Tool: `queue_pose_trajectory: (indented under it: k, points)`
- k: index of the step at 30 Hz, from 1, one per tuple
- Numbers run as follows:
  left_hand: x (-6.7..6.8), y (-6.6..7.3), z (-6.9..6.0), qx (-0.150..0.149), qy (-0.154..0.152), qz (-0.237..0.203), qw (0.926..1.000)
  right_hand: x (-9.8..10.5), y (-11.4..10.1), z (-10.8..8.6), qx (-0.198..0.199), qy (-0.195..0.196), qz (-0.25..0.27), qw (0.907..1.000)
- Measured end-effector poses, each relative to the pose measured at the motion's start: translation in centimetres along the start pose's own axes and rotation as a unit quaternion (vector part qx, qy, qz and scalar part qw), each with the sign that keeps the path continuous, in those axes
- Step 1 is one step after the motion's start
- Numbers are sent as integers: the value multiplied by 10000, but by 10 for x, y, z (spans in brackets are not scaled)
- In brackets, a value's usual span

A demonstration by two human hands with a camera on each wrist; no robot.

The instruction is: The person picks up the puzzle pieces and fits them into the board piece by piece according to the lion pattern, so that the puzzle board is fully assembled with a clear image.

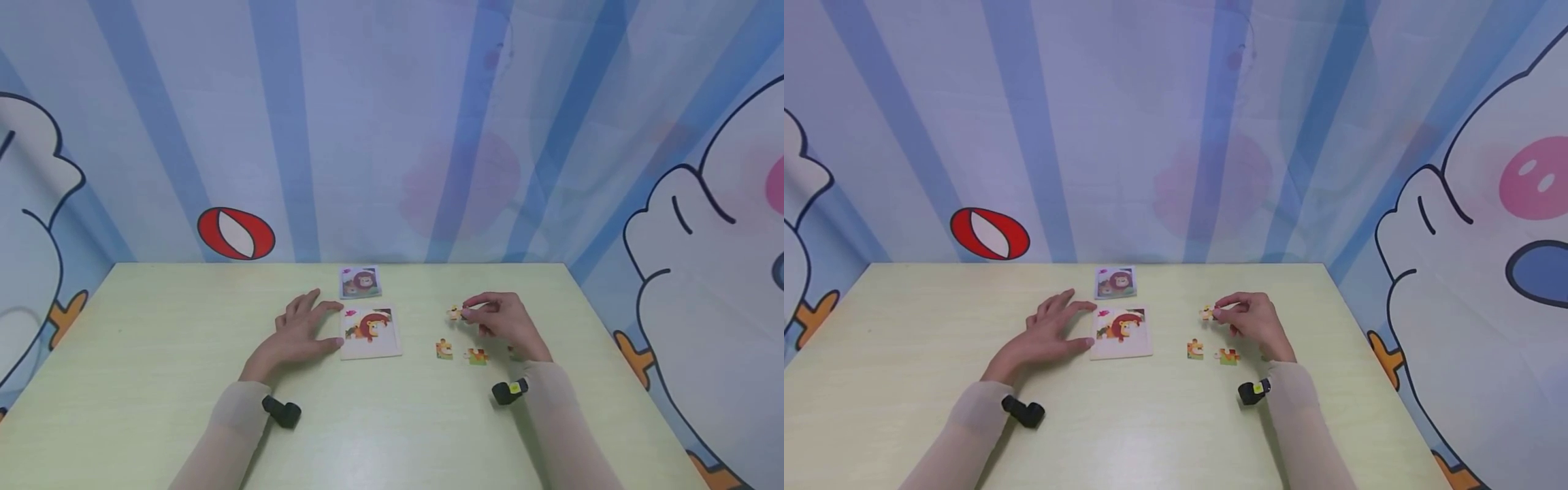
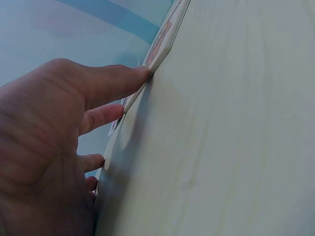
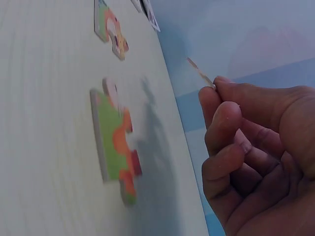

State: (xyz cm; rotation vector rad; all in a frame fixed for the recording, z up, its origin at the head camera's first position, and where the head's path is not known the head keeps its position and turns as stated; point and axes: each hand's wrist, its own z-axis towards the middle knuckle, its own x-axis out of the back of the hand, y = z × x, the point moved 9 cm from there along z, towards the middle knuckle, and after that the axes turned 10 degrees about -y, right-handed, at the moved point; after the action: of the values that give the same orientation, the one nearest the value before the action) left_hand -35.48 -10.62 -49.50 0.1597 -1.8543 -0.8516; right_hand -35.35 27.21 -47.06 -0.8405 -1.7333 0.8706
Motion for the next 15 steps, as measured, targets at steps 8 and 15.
queue_pose_trajectory:
  k: [8,15]
  points:
    - [-2,-3,1,-42,25,-55,10000,-23,-16,10,346,-278,428,9981]
    - [-1,-1,0,-77,35,-2,10000,-42,-27,17,518,-432,692,9953]
